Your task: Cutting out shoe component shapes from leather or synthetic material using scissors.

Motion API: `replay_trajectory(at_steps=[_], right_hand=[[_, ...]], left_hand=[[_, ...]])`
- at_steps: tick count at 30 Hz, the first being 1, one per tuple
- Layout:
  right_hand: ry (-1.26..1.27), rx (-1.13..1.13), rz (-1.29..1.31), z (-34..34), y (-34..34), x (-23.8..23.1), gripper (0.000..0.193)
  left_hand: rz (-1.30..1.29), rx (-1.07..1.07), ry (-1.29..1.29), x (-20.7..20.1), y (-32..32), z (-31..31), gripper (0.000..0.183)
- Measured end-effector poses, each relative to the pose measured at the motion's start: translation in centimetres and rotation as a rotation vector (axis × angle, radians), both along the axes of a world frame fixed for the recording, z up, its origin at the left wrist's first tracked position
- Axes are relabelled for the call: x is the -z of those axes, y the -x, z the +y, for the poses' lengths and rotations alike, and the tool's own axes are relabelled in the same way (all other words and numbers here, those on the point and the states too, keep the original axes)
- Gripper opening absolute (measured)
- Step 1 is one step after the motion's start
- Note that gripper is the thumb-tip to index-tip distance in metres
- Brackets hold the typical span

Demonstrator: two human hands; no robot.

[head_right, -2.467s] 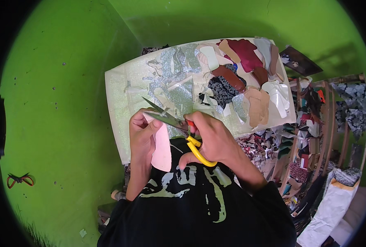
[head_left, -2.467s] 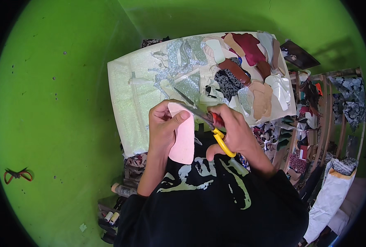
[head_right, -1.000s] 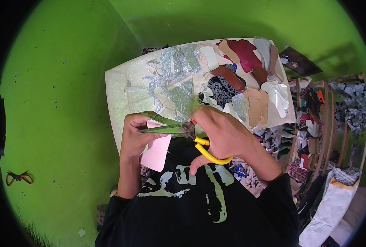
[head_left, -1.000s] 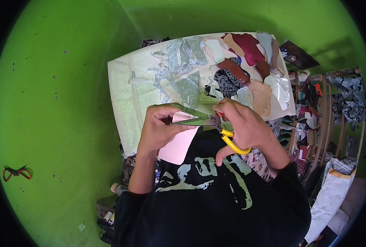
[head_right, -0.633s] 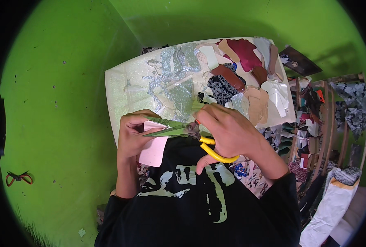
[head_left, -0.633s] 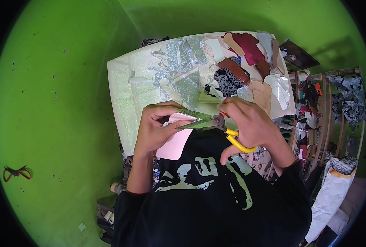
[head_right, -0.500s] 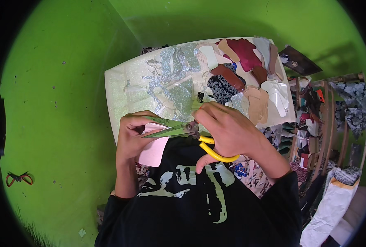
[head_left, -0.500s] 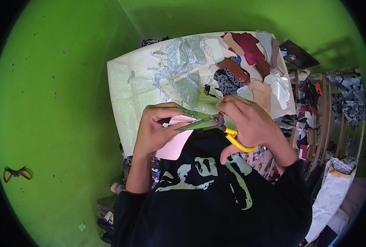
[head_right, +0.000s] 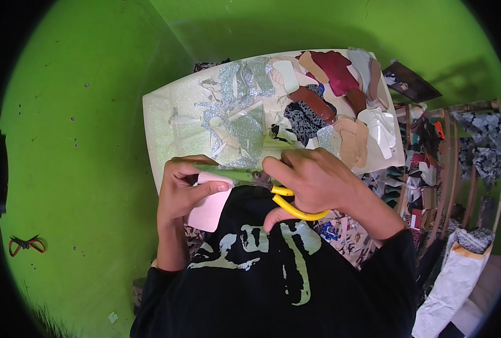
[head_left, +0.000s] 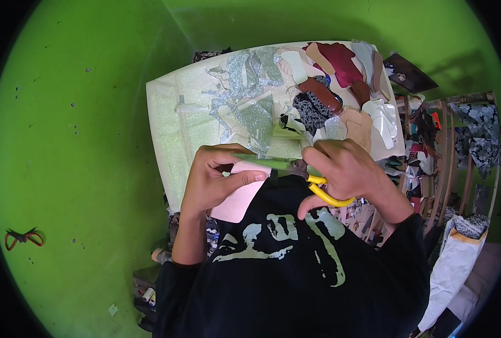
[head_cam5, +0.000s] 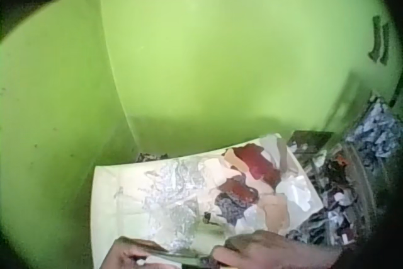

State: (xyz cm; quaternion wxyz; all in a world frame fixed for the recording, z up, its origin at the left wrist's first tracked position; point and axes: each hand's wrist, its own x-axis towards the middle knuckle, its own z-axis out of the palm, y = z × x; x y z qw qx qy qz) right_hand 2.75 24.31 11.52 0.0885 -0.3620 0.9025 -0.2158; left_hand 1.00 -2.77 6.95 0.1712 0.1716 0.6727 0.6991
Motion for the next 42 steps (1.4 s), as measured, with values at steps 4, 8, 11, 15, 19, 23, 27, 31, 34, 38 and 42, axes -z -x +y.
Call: replay_trajectory(at_steps=[4, 8, 11, 15, 19, 23, 27, 31, 34, 38, 42], right_hand=[[0.019, -0.019, 0.009, 0.1, 0.0, 0.5, 0.083], [0.153, -0.036, 0.033, -0.2, 0.8, 0.8, 0.086], [0.225, -0.058, 0.087, -0.5, 1.0, 1.0, 0.088], [0.187, -0.048, 0.084, -0.8, 0.7, 1.0, 0.1], [0.154, -0.034, 0.07, -0.8, 0.4, 0.9, 0.095], [0.121, 0.031, -0.009, -0.6, 0.3, 1.9, 0.083], [0.229, 0.266, -0.154, -1.6, 1.5, 6.4, 0.073], [0.325, 0.382, -0.086, -3.0, 2.6, 17.9, 0.057], [0.258, 0.522, -0.231, -4.3, 2.8, 26.1, 0.05], [0.155, 0.656, -0.224, -5.7, 1.7, 34.6, 0.047], [0.159, 0.722, -0.186, -6.8, -0.1, 36.7, 0.051]], left_hand=[[-0.04, 0.017, 0.036, 0.0, 0.2, -0.4, 0.021], [-0.007, 0.021, -0.018, 0.7, 0.0, -0.5, 0.021], [-0.034, -0.018, 0.005, 0.1, -0.1, -0.4, 0.022], [-0.024, -0.011, 0.021, 0.3, -0.2, -0.4, 0.022], [0.01, 0.042, 0.042, -0.3, 0.0, -0.3, 0.02], [-0.067, 0.018, 0.07, 0.3, 0.0, -0.5, 0.018], [-0.237, -0.119, -0.002, 5.2, 0.9, -3.1, 0.012], [-0.285, -0.275, -0.403, 14.2, 1.6, -6.1, 0.014], [-0.464, -0.443, -0.564, 17.0, 2.0, -5.4, 0.022], [-0.648, -0.587, -0.632, 19.3, 1.3, -5.4, 0.023], [-0.703, -0.646, -0.665, 19.7, 0.8, -6.0, 0.029]])
